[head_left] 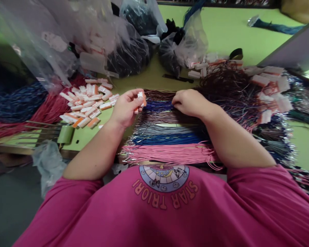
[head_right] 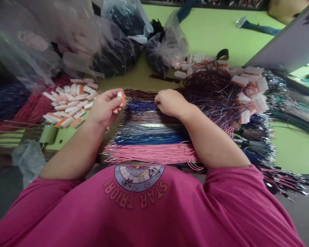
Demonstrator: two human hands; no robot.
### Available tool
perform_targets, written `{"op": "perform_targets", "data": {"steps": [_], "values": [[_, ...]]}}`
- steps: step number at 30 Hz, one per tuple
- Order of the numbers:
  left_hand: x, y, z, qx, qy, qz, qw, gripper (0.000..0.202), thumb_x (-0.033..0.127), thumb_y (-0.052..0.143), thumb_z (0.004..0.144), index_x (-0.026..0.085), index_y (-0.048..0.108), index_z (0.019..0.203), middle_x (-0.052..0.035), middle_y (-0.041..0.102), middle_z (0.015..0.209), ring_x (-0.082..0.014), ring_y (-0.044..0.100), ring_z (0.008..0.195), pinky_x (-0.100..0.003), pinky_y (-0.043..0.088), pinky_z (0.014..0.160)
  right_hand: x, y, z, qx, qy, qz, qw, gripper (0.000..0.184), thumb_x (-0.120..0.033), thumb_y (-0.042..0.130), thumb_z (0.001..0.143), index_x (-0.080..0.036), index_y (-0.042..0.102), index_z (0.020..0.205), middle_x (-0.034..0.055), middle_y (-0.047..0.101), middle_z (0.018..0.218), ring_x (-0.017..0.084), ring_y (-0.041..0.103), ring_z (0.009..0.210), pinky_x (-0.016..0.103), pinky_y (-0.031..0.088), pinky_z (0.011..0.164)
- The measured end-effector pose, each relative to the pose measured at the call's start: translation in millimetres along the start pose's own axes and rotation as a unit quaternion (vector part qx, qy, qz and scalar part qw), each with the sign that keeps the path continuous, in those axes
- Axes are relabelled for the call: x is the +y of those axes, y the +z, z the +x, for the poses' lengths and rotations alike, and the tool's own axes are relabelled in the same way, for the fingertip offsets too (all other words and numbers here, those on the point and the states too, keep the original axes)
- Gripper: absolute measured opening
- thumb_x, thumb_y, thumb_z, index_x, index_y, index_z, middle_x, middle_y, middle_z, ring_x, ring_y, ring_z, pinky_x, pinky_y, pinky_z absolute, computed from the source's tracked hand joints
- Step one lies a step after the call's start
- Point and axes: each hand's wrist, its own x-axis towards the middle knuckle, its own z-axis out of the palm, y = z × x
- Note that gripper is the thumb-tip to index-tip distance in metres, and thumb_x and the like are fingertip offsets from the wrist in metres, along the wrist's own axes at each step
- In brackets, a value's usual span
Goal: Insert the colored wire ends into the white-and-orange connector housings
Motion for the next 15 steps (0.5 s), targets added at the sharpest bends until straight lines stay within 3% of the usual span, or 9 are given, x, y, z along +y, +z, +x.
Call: {"op": "perform_targets", "data": {"steps": [2,8,15], "values": [[-0.3,-0.6,0.3,0.003,-0.003,0.001,1.0,0.029,0.01,0.082,0.073,0.018,0.072,0.099,0.0025,0.066,0.073,-0.0056,0.056,0.054,-0.016,0.04,0.046,-5.9,8.9,2.3,-0.029,0.02,-0.052,0.998,0.032,-0.016,0.055,0.091,-0.019,0.082,0.107,0.0116,0.078,0.111,0.025,0.067,0.096,0.035,0.044,0.079],[-2.0,-2.6,0.7,0.006,0.0,0.018,1.0,0.027,0.006,0.078,0.076,0.018,0.071,0.099,0.0026,0.066,0.074,-0.0058,0.057,0.055,-0.016,0.039,0.046,-12.4,12.9,4.7,-0.007,0.019,-0.135,0.991,0.034,-0.013,0.05,0.093,-0.011,0.081,0.108,0.0221,0.075,0.109,0.033,0.065,0.101,0.04,0.043,0.077],[2.6,3.7,-5.3,-0.005,-0.019,0.018,1.0,0.028,0.002,0.074,0.074,0.017,0.07,0.098,0.003,0.065,0.072,-0.0056,0.056,0.054,-0.016,0.037,0.044,-9.4,9.5,1.3,-0.02,0.027,-0.143,0.989,0.035,-0.012,0.05,0.091,-0.015,0.08,0.111,0.0174,0.076,0.108,0.029,0.065,0.099,0.039,0.041,0.078]]}}
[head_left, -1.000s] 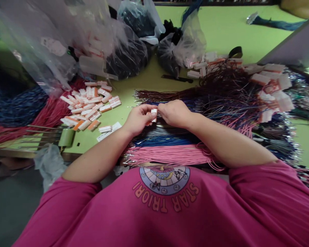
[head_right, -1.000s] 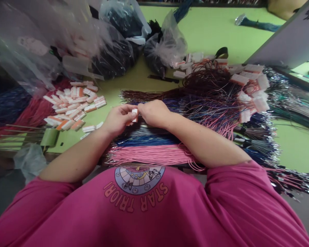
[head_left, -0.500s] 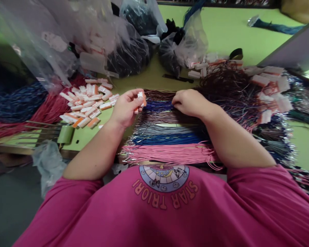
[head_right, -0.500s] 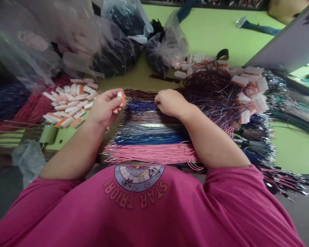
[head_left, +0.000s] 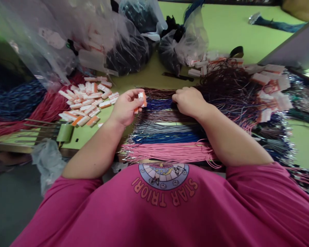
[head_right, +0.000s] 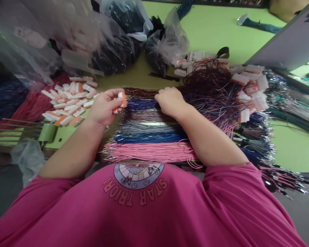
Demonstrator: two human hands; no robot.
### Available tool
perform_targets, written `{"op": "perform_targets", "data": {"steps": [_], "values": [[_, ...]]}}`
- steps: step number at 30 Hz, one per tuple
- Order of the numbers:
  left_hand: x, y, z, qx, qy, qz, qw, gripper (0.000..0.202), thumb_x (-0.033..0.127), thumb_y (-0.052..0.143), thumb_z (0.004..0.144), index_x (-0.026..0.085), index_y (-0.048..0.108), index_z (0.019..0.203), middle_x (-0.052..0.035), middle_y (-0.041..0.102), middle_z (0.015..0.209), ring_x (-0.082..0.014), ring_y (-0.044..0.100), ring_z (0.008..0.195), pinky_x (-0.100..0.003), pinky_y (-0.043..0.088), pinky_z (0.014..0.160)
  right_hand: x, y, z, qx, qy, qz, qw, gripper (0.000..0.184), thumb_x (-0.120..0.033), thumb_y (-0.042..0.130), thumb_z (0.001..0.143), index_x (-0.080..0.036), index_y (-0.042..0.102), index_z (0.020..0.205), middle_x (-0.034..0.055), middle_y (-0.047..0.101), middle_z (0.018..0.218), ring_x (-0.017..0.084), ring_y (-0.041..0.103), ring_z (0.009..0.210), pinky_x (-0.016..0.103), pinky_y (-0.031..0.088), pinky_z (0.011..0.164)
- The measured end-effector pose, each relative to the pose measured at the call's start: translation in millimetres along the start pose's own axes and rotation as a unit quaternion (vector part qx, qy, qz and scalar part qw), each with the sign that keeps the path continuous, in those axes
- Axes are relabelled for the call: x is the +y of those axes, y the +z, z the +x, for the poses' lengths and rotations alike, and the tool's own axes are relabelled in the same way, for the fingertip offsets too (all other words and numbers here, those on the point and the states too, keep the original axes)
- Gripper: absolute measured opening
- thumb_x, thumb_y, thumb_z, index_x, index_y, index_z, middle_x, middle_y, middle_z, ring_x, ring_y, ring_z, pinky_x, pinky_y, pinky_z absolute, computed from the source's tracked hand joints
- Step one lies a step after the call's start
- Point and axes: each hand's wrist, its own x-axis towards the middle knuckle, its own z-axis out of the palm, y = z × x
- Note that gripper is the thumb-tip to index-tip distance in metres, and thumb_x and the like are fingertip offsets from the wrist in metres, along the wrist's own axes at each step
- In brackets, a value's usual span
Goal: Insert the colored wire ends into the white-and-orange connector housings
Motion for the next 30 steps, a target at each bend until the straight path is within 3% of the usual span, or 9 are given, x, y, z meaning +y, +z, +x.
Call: {"op": "perform_targets", "data": {"steps": [3,11,14,17,20,22,24,26,30], "values": [[3.2,1.7,-1.9,0.006,-0.004,-0.004,1.0,0.028,0.002,0.073,0.074,0.017,0.07,0.097,0.0032,0.064,0.071,-0.0055,0.055,0.053,-0.016,0.036,0.044,1.4,-0.5,-0.4,0.006,-0.011,-0.003,1.0,0.035,-0.012,0.049,0.092,-0.014,0.08,0.107,0.0193,0.076,0.107,0.031,0.065,0.1,0.04,0.04,0.078],[-3.3,-7.2,3.3,-0.008,0.015,0.031,0.999,0.029,0.007,0.076,0.078,0.018,0.069,0.103,-0.0003,0.065,0.078,-0.0092,0.059,0.06,-0.02,0.038,0.048,7.2,-12.1,-6.0,0.039,0.045,0.099,0.993,0.032,-0.019,0.056,0.086,-0.02,0.079,0.108,0.0101,0.079,0.105,0.025,0.065,0.088,0.034,0.039,0.074],[-4.8,-8.6,3.8,-0.012,0.016,0.033,0.999,0.029,0.007,0.076,0.078,0.018,0.069,0.104,-0.0008,0.065,0.079,-0.0095,0.059,0.061,-0.021,0.038,0.049,3.6,-13.0,-5.9,0.017,0.003,0.12,0.993,0.034,-0.026,0.057,0.089,-0.021,0.077,0.117,0.009,0.08,0.105,0.025,0.067,0.089,0.034,0.04,0.075],[-3.2,-7.4,2.9,-0.012,0.02,0.03,0.999,0.028,0.007,0.077,0.077,0.018,0.069,0.103,-0.0002,0.065,0.079,-0.0087,0.059,0.06,-0.02,0.037,0.048,7.0,-14.1,-6.9,-0.003,0.01,0.106,0.994,0.032,-0.025,0.051,0.093,-0.02,0.079,0.107,0.011,0.079,0.101,0.027,0.068,0.089,0.036,0.041,0.075],[-0.7,-4.9,1.7,-0.008,0.015,0.018,1.0,0.027,0.006,0.076,0.077,0.018,0.069,0.1,0.0012,0.064,0.074,-0.0081,0.058,0.057,-0.019,0.035,0.045,21.7,-17.1,-11.1,0.074,0.088,0.117,0.986,0.03,-0.025,0.052,0.092,-0.017,0.08,0.101,0.0141,0.078,0.094,0.029,0.067,0.087,0.039,0.044,0.076],[0.4,-3.9,1.0,-0.006,0.011,0.01,1.0,0.026,0.005,0.075,0.076,0.018,0.069,0.098,0.0017,0.064,0.072,-0.0079,0.057,0.056,-0.018,0.034,0.044,31.7,-21.0,-15.3,0.118,0.097,0.148,0.977,0.029,-0.028,0.054,0.092,-0.017,0.08,0.1,0.0136,0.077,0.091,0.029,0.066,0.088,0.04,0.045,0.078],[1.2,-3.7,0.3,-0.01,0.009,0.006,1.0,0.027,0.006,0.075,0.075,0.018,0.07,0.098,0.0013,0.064,0.073,-0.0078,0.057,0.057,-0.018,0.035,0.044,34.5,-26.8,-20.1,0.105,0.062,0.183,0.975,0.029,-0.028,0.055,0.091,-0.017,0.08,0.099,0.01,0.076,0.088,0.027,0.066,0.087,0.039,0.045,0.079],[1.8,-3.9,-1.2,-0.022,0.01,0.004,1.0,0.029,0.009,0.078,0.074,0.018,0.07,0.1,0.0008,0.065,0.075,-0.0076,0.057,0.058,-0.018,0.036,0.044,26.1,-34.1,-25.5,0.054,-0.003,0.218,0.974,0.027,-0.025,0.057,0.088,-0.018,0.08,0.099,0.0054,0.075,0.086,0.022,0.065,0.082,0.036,0.045,0.079],[2.6,-2.0,-7.9,-0.09,-0.015,-0.016,0.996,0.04,0.017,0.087,0.066,0.016,0.07,0.103,0.0007,0.066,0.077,-0.0071,0.056,0.056,-0.018,0.033,0.043,-15.7,-45.8,-35.9,-0.017,-0.198,0.284,0.938,0.031,-0.019,0.062,0.085,-0.021,0.078,0.11,0.0012,0.077,0.088,0.017,0.064,0.079,0.03,0.044,0.077]]}}
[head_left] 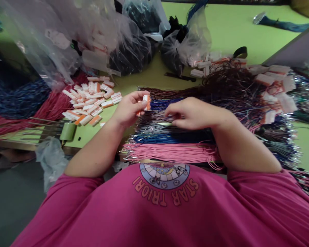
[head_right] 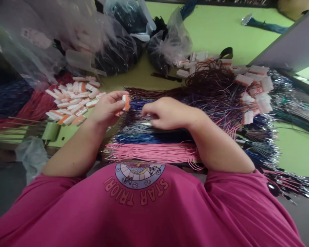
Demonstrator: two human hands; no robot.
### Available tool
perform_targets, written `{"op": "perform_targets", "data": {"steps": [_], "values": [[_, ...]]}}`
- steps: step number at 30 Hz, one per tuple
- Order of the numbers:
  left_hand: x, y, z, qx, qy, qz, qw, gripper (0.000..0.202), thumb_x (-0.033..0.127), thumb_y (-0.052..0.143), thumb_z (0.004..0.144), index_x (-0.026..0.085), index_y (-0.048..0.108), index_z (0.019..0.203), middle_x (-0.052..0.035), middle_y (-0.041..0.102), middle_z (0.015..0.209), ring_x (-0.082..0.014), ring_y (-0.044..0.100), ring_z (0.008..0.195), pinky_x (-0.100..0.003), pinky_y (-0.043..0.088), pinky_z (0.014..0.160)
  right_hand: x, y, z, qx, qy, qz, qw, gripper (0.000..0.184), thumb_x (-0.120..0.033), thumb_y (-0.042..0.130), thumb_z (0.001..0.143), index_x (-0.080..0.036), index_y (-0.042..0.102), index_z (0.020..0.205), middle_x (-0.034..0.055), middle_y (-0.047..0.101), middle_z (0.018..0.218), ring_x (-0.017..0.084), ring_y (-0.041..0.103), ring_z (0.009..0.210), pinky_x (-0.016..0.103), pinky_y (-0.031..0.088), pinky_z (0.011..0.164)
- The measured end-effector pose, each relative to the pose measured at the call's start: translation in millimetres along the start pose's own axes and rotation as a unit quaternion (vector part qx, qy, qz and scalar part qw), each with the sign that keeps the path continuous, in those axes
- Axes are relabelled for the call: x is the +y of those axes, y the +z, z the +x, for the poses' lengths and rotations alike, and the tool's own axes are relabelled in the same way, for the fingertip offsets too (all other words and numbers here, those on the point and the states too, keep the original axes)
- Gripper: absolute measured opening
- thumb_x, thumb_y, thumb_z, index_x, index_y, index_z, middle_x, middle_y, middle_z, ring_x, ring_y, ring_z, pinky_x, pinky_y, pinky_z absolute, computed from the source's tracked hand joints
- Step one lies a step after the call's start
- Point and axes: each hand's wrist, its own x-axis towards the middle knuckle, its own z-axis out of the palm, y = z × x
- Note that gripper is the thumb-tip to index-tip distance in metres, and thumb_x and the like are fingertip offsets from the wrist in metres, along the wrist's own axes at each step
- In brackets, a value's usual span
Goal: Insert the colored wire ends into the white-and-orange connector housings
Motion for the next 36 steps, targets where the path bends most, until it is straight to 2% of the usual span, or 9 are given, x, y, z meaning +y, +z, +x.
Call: {"op": "perform_targets", "data": {"steps": [2,4,6,9,13,21,27,32,36], "values": [[-1.1,3.6,-4.1,-0.048,-0.021,-0.013,0.999,0.046,0.02,0.091,0.062,0.016,0.07,0.103,0.0015,0.066,0.075,-0.0068,0.056,0.055,-0.018,0.034,0.042,-15.1,10.9,5.7,-0.031,-0.098,0.043,0.994,0.024,-0.019,0.06,0.091,-0.022,0.078,0.106,0.0015,0.078,0.092,0.016,0.065,0.082,0.029,0.044,0.079],[-3.5,7.1,-7.5,-0.086,-0.037,-0.025,0.995,0.049,0.023,0.094,0.061,0.016,0.069,0.103,0.0023,0.066,0.073,-0.0062,0.055,0.053,-0.018,0.034,0.042,-18.8,21.2,11.0,-0.02,-0.146,0.089,0.985,0.023,-0.022,0.056,0.098,-0.021,0.079,0.101,0.0018,0.079,0.095,0.014,0.067,0.085,0.027,0.045,0.081],[-6.5,9.4,-9.8,-0.104,-0.045,-0.034,0.993,0.05,0.025,0.094,0.061,0.016,0.069,0.104,0.0024,0.067,0.073,-0.0057,0.054,0.052,-0.017,0.033,0.041,-13.0,29.3,15.6,0.05,-0.108,0.106,0.987,0.026,-0.026,0.054,0.101,-0.02,0.079,0.101,0.0027,0.08,0.096,0.014,0.069,0.086,0.026,0.045,0.08],[-10.7,10.3,-10.9,-0.102,-0.046,-0.034,0.993,0.048,0.026,0.094,0.064,0.016,0.07,0.104,0.0016,0.068,0.075,-0.0062,0.057,0.053,-0.017,0.034,0.041,-1.6,36.1,20.6,0.147,0.043,0.021,0.988,0.031,-0.026,0.05,0.102,-0.017,0.08,0.102,0.0063,0.081,0.1,0.017,0.07,0.09,0.029,0.043,0.08],[-13.9,9.9,-10.8,-0.106,-0.041,-0.03,0.993,0.047,0.026,0.093,0.065,0.017,0.07,0.105,0.0023,0.067,0.071,-0.0064,0.056,0.052,-0.016,0.035,0.041,-4.7,36.8,23.3,0.118,0.157,-0.133,0.972,0.034,-0.026,0.046,0.102,-0.017,0.079,0.1,0.0101,0.081,0.108,0.023,0.07,0.095,0.032,0.036,0.075],[-19.1,8.5,-7.8,-0.113,-0.018,0.016,0.993,0.045,0.028,0.091,0.068,0.018,0.068,0.106,0.0028,0.068,0.069,-0.007,0.056,0.051,-0.018,0.037,0.042,-17.1,34.3,24.0,0.06,0.178,-0.219,0.958,0.037,-0.026,0.041,0.104,-0.018,0.076,0.11,0.0124,0.08,0.106,0.026,0.07,0.091,0.036,0.024,0.066],[-25.4,11.2,-9.4,-0.074,0.002,0.106,0.992,0.037,0.025,0.087,0.069,0.018,0.07,0.102,0.0025,0.07,0.069,-0.0088,0.058,0.051,-0.02,0.042,0.046,-19.6,37.3,27.5,0.039,0.181,-0.213,0.959,0.035,-0.024,0.042,0.103,-0.018,0.075,0.113,0.0132,0.08,0.105,0.027,0.07,0.09,0.036,0.023,0.065],[-25.2,15.0,-11.2,-0.079,0.004,0.102,0.992,0.043,0.031,0.092,0.065,0.017,0.071,0.1,0.0022,0.07,0.068,-0.0091,0.058,0.051,-0.02,0.042,0.045,-16.3,45.3,31.6,0.05,0.175,-0.179,0.967,0.035,-0.024,0.043,0.103,-0.016,0.075,0.113,0.0139,0.08,0.106,0.026,0.07,0.09,0.035,0.027,0.067],[-23.3,13.9,-9.5,-0.063,0.023,0.103,0.992,0.043,0.033,0.091,0.066,0.017,0.071,0.101,0.0013,0.072,0.07,-0.0087,0.059,0.052,-0.02,0.042,0.046,-9.8,45.1,34.2,0.11,0.166,-0.118,0.973,0.032,-0.023,0.046,0.102,-0.012,0.076,0.108,0.0137,0.079,0.104,0.024,0.068,0.092,0.032,0.036,0.075]]}}
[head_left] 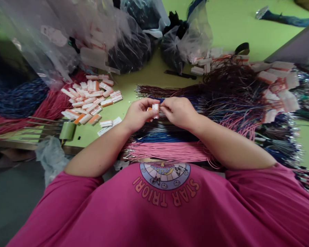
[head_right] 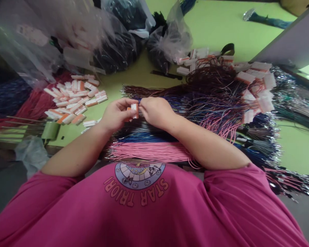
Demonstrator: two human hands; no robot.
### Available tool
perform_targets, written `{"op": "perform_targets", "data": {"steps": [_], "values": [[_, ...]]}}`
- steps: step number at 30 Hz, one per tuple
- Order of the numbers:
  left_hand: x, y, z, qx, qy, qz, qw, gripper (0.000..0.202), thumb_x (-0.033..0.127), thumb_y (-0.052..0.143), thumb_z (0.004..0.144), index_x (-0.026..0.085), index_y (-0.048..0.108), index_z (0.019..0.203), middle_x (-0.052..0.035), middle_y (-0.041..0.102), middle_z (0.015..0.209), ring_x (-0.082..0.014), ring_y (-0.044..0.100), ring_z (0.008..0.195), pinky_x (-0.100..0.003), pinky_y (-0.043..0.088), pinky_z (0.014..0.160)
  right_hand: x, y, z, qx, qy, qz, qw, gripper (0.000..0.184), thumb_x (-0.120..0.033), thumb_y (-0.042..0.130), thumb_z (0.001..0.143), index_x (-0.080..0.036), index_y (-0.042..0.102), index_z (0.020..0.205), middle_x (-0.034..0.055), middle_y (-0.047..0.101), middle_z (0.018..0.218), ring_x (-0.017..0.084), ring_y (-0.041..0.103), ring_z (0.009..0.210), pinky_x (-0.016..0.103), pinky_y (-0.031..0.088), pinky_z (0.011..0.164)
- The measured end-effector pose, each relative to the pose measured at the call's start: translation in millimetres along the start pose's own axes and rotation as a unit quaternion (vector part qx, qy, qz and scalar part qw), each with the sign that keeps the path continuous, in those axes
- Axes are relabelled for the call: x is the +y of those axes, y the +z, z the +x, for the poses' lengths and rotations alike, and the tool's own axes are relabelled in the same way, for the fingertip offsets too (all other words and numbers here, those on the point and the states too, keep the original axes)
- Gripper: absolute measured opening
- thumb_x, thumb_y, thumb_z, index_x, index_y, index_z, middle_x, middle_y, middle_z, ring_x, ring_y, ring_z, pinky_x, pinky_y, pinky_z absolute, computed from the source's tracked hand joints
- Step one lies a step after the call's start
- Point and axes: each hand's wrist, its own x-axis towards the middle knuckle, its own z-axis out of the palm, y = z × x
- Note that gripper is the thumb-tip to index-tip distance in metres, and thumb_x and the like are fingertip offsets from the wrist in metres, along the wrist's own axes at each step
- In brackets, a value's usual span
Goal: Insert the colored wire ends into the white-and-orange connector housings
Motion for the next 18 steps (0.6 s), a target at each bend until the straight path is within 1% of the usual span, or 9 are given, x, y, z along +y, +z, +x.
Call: {"op": "perform_targets", "data": {"steps": [3,7,10,12,14,17,18], "values": [[0.0,-0.4,1.0,0.0,0.017,0.006,1.0,0.04,0.033,0.088,0.069,0.017,0.071,0.103,0.0009,0.072,0.071,-0.009,0.06,0.053,-0.02,0.042,0.046,2.5,0.6,2.0,0.027,-0.007,0.035,0.999,0.029,-0.021,0.047,0.1,-0.012,0.075,0.102,0.0124,0.077,0.098,0.022,0.066,0.088,0.031,0.037,0.076],[1.2,2.2,0.4,-0.012,0.016,0.015,1.0,0.036,0.028,0.086,0.07,0.017,0.072,0.101,0.0014,0.071,0.07,-0.0084,0.058,0.052,-0.02,0.042,0.046,3.2,5.3,2.8,0.016,-0.022,0.044,0.999,0.029,-0.022,0.047,0.101,-0.012,0.074,0.101,0.0118,0.076,0.095,0.021,0.063,0.082,0.031,0.034,0.072],[4.6,1.8,-0.9,-0.015,0.016,0.031,0.999,0.034,0.026,0.083,0.072,0.016,0.072,0.103,0.0016,0.07,0.068,-0.0089,0.058,0.053,-0.02,0.043,0.047,7.3,5.5,4.0,0.02,-0.028,0.057,0.998,0.03,-0.024,0.046,0.102,-0.014,0.074,0.097,0.0106,0.075,0.093,0.02,0.062,0.082,0.031,0.035,0.074],[7.3,-1.4,-0.5,-0.017,0.015,0.033,0.999,0.033,0.024,0.081,0.073,0.017,0.071,0.104,0.0021,0.068,0.067,-0.0091,0.058,0.053,-0.02,0.042,0.047,12.4,2.3,4.5,0.017,-0.044,0.059,0.997,0.03,-0.025,0.047,0.103,-0.015,0.074,0.097,0.0097,0.075,0.093,0.021,0.062,0.083,0.031,0.037,0.076],[9.0,-7.1,2.1,0.004,0.017,0.028,0.999,0.032,0.022,0.079,0.074,0.018,0.069,0.104,0.0023,0.067,0.067,-0.0091,0.057,0.053,-0.02,0.041,0.047,17.2,-2.0,3.7,0.03,-0.057,0.043,0.997,0.029,-0.026,0.048,0.103,-0.016,0.074,0.103,0.0108,0.075,0.099,0.023,0.063,0.09,0.033,0.039,0.08],[8.7,-18.2,9.4,0.08,0.028,0.011,0.996,0.03,0.02,0.076,0.076,0.02,0.067,0.104,0.0008,0.067,0.073,-0.0096,0.058,0.057,-0.02,0.039,0.047,19.3,-4.8,0.2,0.072,-0.058,-0.023,0.995,0.032,-0.028,0.047,0.103,-0.016,0.073,0.116,0.0153,0.073,0.121,0.027,0.061,0.108,0.038,0.04,0.09],[7.7,-21.7,12.1,0.101,0.032,0.008,0.994,0.031,0.02,0.076,0.076,0.02,0.067,0.105,0.0,0.067,0.076,-0.0099,0.058,0.06,-0.02,0.039,0.048,18.2,-3.7,-1.1,0.066,-0.063,-0.049,0.995,0.033,-0.029,0.047,0.104,-0.016,0.074,0.116,0.0163,0.072,0.123,0.029,0.061,0.11,0.039,0.039,0.091]]}}
